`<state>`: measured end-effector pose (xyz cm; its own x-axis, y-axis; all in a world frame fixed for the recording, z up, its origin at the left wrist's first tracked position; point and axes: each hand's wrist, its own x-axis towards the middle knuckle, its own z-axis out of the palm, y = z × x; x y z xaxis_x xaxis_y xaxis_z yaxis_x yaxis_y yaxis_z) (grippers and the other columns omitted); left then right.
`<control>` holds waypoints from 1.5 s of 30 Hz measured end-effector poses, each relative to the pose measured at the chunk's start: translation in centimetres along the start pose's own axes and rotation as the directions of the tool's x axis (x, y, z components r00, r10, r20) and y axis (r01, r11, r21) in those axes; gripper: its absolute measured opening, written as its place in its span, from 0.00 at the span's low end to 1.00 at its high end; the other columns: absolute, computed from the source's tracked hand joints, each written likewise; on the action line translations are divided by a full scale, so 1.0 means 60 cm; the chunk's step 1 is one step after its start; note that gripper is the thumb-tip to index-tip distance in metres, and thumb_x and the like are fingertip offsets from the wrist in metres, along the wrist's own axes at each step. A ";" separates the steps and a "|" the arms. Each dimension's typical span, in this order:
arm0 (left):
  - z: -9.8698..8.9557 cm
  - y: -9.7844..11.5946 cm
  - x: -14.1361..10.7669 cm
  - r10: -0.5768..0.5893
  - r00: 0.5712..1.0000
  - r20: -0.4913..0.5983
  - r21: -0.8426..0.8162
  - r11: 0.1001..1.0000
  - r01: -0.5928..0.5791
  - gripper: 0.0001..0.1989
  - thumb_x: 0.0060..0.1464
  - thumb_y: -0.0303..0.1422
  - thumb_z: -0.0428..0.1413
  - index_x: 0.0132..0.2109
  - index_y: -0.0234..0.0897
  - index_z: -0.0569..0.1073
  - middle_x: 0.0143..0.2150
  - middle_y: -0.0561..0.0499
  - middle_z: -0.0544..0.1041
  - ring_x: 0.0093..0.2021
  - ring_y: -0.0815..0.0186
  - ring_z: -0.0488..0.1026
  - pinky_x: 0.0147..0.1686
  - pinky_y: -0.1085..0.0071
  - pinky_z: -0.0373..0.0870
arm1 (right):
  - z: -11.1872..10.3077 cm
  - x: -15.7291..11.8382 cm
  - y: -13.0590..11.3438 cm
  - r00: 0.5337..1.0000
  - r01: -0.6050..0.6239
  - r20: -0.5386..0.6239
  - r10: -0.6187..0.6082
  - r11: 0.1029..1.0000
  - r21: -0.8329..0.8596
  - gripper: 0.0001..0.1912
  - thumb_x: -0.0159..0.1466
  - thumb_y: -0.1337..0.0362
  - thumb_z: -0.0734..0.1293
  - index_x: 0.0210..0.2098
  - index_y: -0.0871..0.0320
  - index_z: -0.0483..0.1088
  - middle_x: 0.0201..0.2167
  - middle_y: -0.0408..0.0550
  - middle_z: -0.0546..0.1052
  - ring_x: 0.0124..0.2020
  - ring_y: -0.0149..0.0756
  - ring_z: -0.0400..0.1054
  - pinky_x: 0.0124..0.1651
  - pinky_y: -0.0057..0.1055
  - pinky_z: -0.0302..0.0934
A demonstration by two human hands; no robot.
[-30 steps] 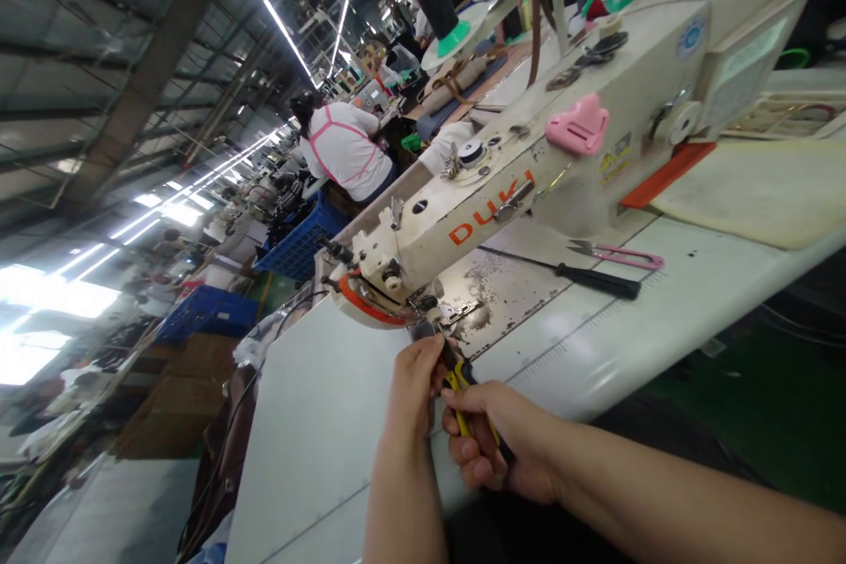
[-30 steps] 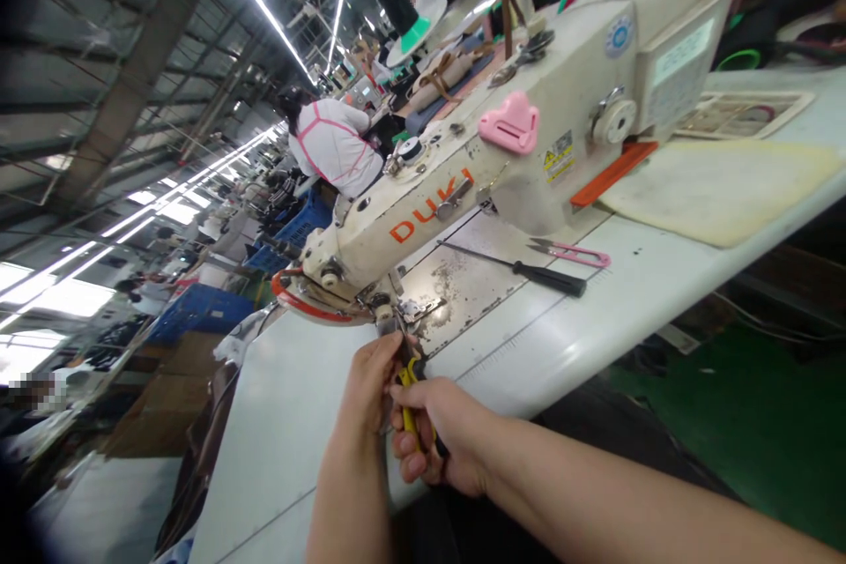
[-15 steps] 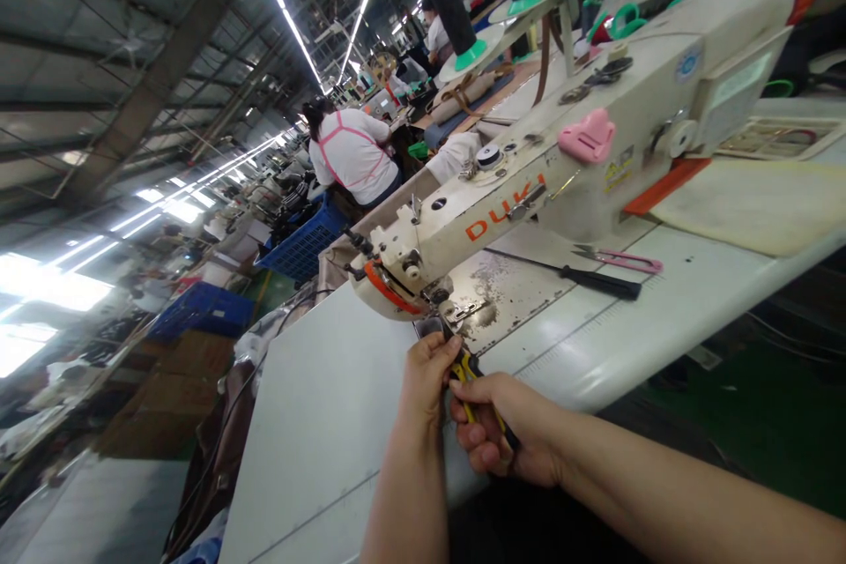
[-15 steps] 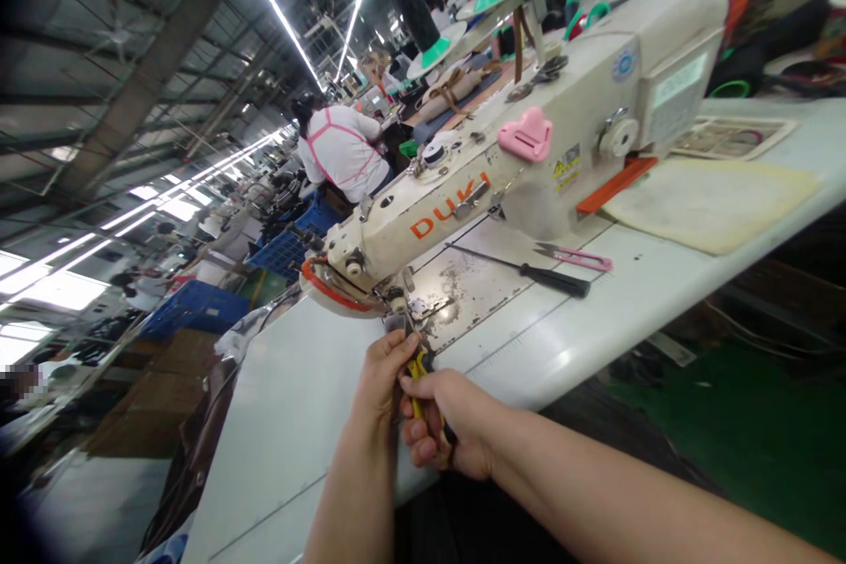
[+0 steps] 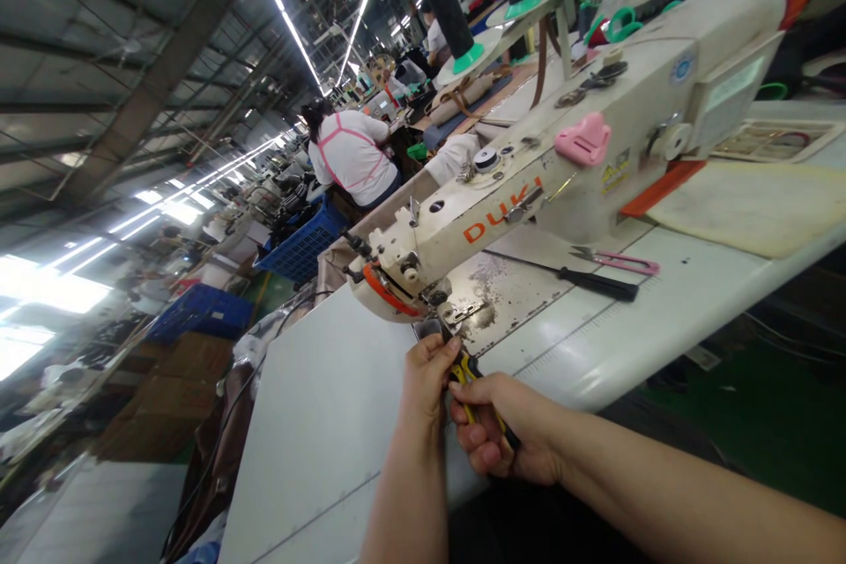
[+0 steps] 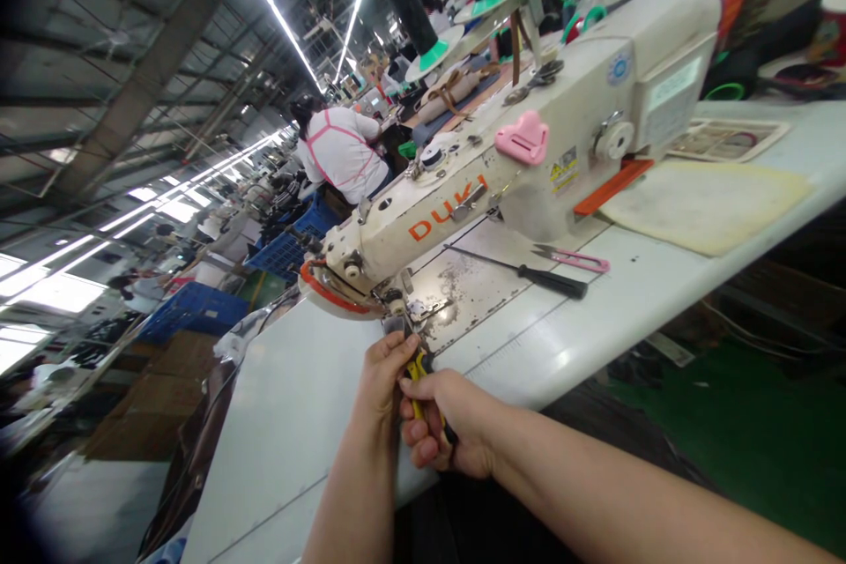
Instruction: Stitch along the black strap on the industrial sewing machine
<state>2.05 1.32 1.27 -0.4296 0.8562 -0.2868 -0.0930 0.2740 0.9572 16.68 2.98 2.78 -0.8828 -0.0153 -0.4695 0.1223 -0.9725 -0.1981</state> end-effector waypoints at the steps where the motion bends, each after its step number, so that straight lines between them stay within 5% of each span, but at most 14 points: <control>1: -0.001 -0.001 0.001 0.000 1.000 0.003 -0.005 1.000 0.000 0.30 0.34 0.54 0.76 0.27 0.34 0.74 0.22 0.53 0.72 0.20 0.74 0.63 0.20 0.76 0.55 | 0.000 0.000 0.000 1.000 -0.001 0.001 0.001 1.000 0.002 0.25 0.77 0.54 0.54 0.26 0.58 0.62 0.16 0.38 0.60 0.12 0.22 0.49 0.14 0.15 0.42; 21: -0.006 -0.008 0.003 0.010 1.000 0.015 0.015 1.000 -0.011 0.26 0.41 0.51 0.75 0.27 0.35 0.73 0.21 0.55 0.69 0.20 0.75 0.61 0.20 0.76 0.54 | -0.002 -0.008 -0.006 0.998 -0.034 0.043 0.034 0.999 0.014 0.26 0.77 0.53 0.53 0.26 0.58 0.63 0.16 0.39 0.61 0.11 0.23 0.54 0.12 0.14 0.42; 28: -0.008 0.002 0.001 0.036 0.995 -0.095 0.114 0.993 -0.025 0.18 0.48 0.47 0.66 0.30 0.35 0.78 0.20 0.54 0.69 0.19 0.72 0.62 0.19 0.74 0.52 | -0.020 0.000 -0.005 0.993 -0.038 0.108 0.037 0.999 0.002 0.23 0.78 0.55 0.54 0.32 0.60 0.68 0.19 0.48 0.73 0.18 0.34 0.75 0.12 0.14 0.55; 32: -0.008 0.004 0.005 0.160 0.965 -0.210 0.220 0.969 -0.113 0.11 0.48 0.40 0.61 0.34 0.37 0.79 0.24 0.54 0.74 0.19 0.71 0.63 0.19 0.74 0.54 | -0.029 -0.009 -0.002 0.982 -0.055 0.185 0.044 0.997 0.052 0.24 0.78 0.54 0.54 0.35 0.62 0.70 0.25 0.57 0.81 0.30 0.45 0.84 0.22 0.22 0.73; 38: -0.015 0.000 0.009 0.491 0.833 -0.255 0.489 0.808 -0.327 0.14 0.49 0.34 0.60 0.43 0.40 0.85 0.36 0.49 0.81 0.36 0.62 0.76 0.40 0.67 0.72 | -0.033 -0.036 0.013 0.980 -0.047 0.193 0.042 0.999 0.024 0.26 0.78 0.56 0.51 0.34 0.62 0.71 0.25 0.55 0.82 0.32 0.47 0.85 0.22 0.21 0.73; 45: -0.009 -0.003 0.013 0.489 0.841 -0.232 0.481 0.809 -0.338 0.15 0.47 0.30 0.61 0.43 0.42 0.86 0.38 0.49 0.80 0.36 0.62 0.76 0.37 0.68 0.72 | -0.044 -0.046 0.021 0.982 0.009 0.188 -0.009 1.000 0.002 0.23 0.77 0.57 0.54 0.34 0.62 0.71 0.27 0.58 0.83 0.31 0.48 0.85 0.22 0.22 0.72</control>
<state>1.23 1.66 0.91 -0.6153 0.7521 0.2360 0.5022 0.1433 0.8528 20.46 2.40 1.52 -0.9533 -0.0501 -0.2979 0.1138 -0.9731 -0.2003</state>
